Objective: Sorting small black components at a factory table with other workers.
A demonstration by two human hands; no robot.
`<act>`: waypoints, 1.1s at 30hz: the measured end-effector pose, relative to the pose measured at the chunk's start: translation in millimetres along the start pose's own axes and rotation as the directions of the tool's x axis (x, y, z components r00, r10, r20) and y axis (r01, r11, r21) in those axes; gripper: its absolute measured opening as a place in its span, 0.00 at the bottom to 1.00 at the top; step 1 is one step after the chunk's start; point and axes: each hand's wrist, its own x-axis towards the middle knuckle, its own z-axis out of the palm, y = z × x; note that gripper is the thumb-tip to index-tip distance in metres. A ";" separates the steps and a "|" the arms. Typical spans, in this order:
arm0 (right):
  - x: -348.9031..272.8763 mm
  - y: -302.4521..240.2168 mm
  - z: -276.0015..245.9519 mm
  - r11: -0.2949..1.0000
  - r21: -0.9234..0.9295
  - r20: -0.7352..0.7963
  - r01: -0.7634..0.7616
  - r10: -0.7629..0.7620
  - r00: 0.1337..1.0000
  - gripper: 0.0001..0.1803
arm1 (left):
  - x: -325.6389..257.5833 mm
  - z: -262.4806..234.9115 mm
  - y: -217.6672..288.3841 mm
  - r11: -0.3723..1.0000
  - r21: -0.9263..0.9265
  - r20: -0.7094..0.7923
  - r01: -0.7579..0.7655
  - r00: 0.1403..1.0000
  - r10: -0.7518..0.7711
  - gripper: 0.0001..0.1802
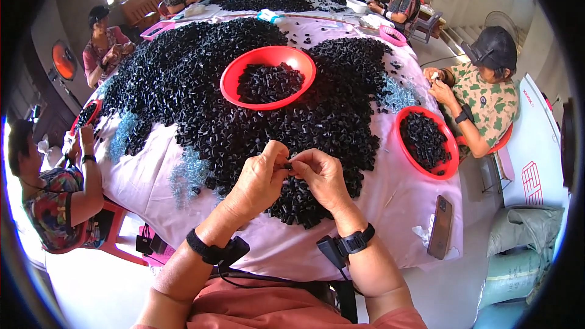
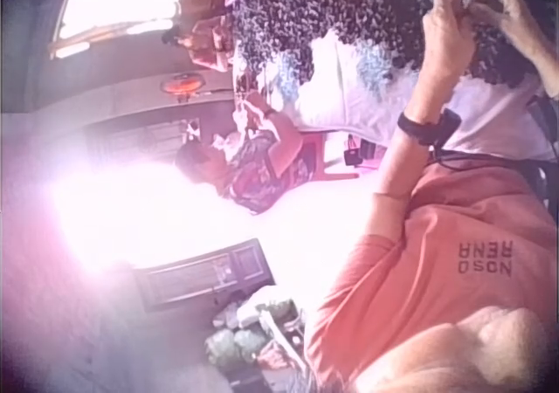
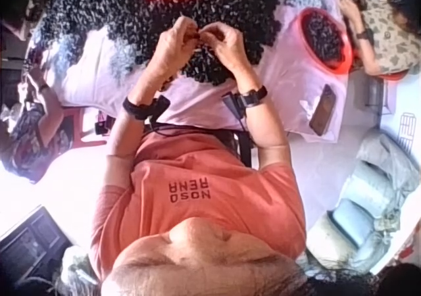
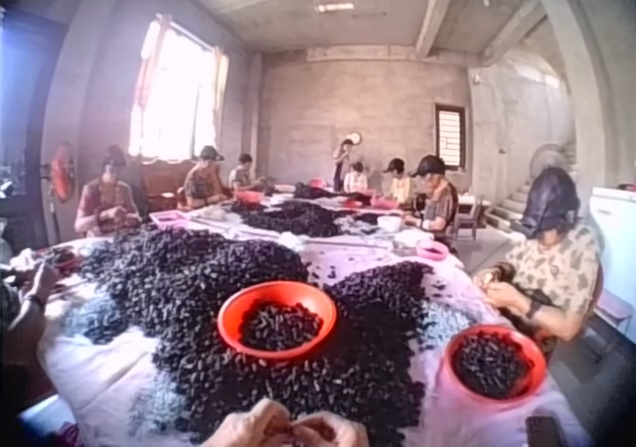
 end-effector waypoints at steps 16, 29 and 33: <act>0.6 0.6 2.0 0.991 0.115 0.045 -0.064 0.059 0.997 0.06 | -12.4 -33.3 -5.6 0.990 0.096 0.014 0.103 0.994 -0.105 0.08; -0.9 1.0 0.1 0.970 0.210 0.075 -0.126 0.112 0.991 0.07 | -57.6 -76.7 -30.8 0.904 0.415 0.302 0.101 0.922 -0.242 0.06; -1.5 -5.7 0.5 0.962 0.237 0.095 -0.133 0.113 0.989 0.06 | -65.7 -84.1 -10.9 0.873 0.433 0.319 0.223 0.868 -0.380 0.05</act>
